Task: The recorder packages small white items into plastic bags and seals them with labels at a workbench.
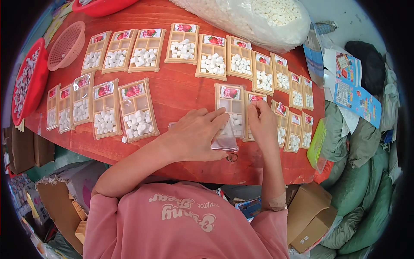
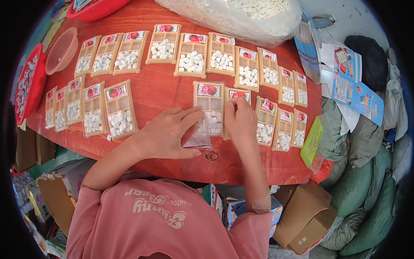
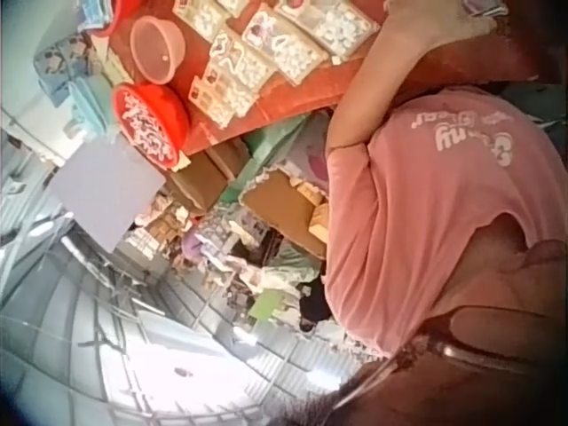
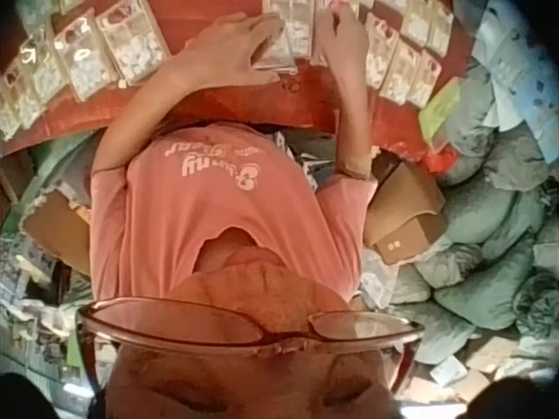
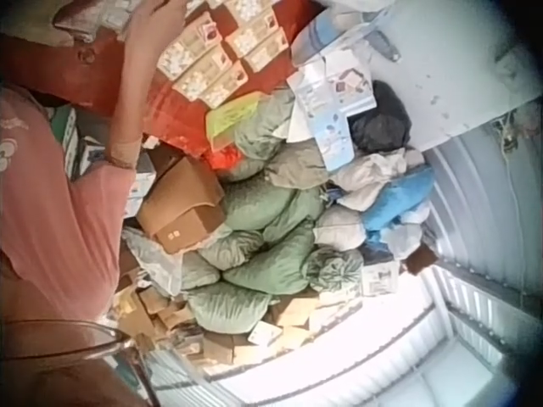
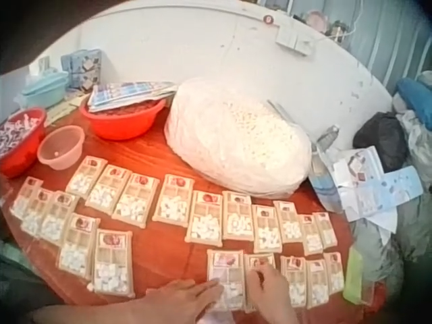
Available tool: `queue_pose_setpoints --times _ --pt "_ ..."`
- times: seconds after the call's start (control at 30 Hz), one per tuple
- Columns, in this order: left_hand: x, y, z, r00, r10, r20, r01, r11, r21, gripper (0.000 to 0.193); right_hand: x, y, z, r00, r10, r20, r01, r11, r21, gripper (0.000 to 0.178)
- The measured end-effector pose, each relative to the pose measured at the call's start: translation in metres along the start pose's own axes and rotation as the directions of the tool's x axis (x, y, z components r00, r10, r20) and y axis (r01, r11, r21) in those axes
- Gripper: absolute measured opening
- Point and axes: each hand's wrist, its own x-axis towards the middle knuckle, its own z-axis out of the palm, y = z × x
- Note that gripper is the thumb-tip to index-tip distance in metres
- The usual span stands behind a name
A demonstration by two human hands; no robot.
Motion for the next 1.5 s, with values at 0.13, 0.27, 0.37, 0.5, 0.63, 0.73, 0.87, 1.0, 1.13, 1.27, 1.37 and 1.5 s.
queue_pose_setpoints --times 0.13,0.27,0.37,0.5,0.63,0.73,0.87,1.0,1.13,1.27,1.37,1.5 --pt "0.004 -0.004 0.006 1.000 0.016 -0.001 -0.016 0.999 0.035 0.079 -0.020 -0.015 -0.003 0.989 -0.128 -0.068 0.117 0.981 -0.156 0.020" --pt "0.001 -0.006 0.005 0.999 0.052 0.000 -0.052 0.997 0.054 0.077 -0.033 -0.007 0.013 0.893 -0.441 0.083 0.442 0.831 -0.337 0.043" --pt "-0.007 -0.008 0.002 0.994 0.094 -0.058 -0.092 0.995 0.037 0.076 -0.038 0.008 0.032 0.858 -0.499 0.117 0.501 0.766 -0.403 0.045" --pt "-0.027 -0.006 -0.011 0.988 0.051 -0.145 -0.075 0.983 -0.166 0.078 -0.042 0.002 0.042 0.870 -0.482 0.103 0.475 0.764 -0.437 0.046" --pt "-0.048 -0.018 -0.018 0.958 -0.111 -0.265 -0.041 0.861 -0.506 0.084 -0.052 -0.022 0.065 0.857 -0.495 0.141 0.494 0.715 -0.494 0.044" --pt "-0.057 -0.030 -0.018 0.902 -0.333 -0.276 -0.166 0.323 -0.932 0.087 -0.058 -0.046 0.091 0.870 -0.484 0.096 0.478 0.778 -0.408 0.044" --pt "-0.061 -0.022 -0.023 0.874 -0.388 -0.294 -0.245 0.171 -0.954 0.090 -0.064 -0.070 0.113 0.855 -0.504 0.124 0.516 0.798 -0.313 0.046" --pt "-0.060 -0.025 -0.022 0.856 -0.411 -0.313 -0.285 0.130 -0.950 0.089 -0.064 -0.078 0.102 0.877 -0.474 0.075 0.479 0.876 -0.062 0.043" --pt "-0.046 -0.024 -0.013 0.872 -0.404 -0.277 -0.199 0.226 -0.954 0.093 -0.068 -0.078 0.057 0.956 -0.287 -0.058 0.284 0.860 0.423 0.028" --pt "-0.023 -0.011 0.013 0.919 -0.325 -0.221 -0.207 0.078 -0.975 0.088 -0.077 -0.092 0.028 0.947 -0.215 0.241 -0.095 0.530 0.843 0.018" --pt "-0.014 0.003 0.023 0.945 -0.259 -0.200 -0.202 0.019 -0.979 0.080 -0.077 -0.083 0.026 0.938 -0.157 0.307 -0.186 0.518 0.835 0.019" --pt "-0.006 0.012 0.042 0.966 -0.190 -0.177 -0.194 -0.074 -0.978 0.069 -0.081 -0.061 0.020 0.940 -0.072 0.335 -0.268 0.455 0.849 0.017"
